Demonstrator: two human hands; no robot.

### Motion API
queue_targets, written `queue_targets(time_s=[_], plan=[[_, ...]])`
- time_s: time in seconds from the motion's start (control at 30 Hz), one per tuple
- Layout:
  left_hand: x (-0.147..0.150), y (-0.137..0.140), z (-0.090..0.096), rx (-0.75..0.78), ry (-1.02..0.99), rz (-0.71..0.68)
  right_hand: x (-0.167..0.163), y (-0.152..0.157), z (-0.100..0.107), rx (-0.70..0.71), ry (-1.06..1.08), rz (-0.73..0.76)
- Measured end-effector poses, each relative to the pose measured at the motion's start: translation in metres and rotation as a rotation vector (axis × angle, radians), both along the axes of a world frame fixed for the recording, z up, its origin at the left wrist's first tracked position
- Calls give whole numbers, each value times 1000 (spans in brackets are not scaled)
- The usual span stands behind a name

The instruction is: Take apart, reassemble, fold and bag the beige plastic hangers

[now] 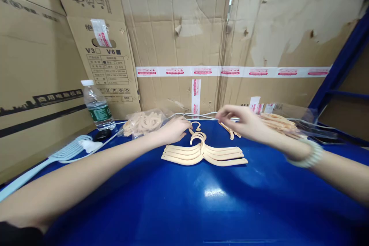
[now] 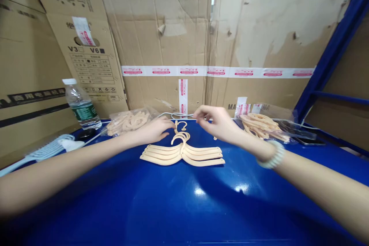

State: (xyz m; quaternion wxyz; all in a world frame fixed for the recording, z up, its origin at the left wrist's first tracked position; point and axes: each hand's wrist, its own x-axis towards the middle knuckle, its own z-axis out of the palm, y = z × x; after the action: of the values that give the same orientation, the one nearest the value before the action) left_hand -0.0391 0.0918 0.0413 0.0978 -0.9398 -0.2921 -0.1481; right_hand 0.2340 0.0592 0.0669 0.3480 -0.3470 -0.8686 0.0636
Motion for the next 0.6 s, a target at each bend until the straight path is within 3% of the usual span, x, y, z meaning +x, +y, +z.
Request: queue_targets(time_s=[0.1, 0.3, 0.47, 0.6], plan=[[6, 13, 0, -24, 90, -18, -25, 36, -11, -81, -217, 57], [6, 29, -10, -18, 159, -17, -59, 95, -31, -259, -366, 174], [5, 42, -19, 24, 153, -25, -58, 102, -38, -437, -281, 197], [4, 42, -17, 95, 156, -65, -49, 95, -37, -578, -48, 181]])
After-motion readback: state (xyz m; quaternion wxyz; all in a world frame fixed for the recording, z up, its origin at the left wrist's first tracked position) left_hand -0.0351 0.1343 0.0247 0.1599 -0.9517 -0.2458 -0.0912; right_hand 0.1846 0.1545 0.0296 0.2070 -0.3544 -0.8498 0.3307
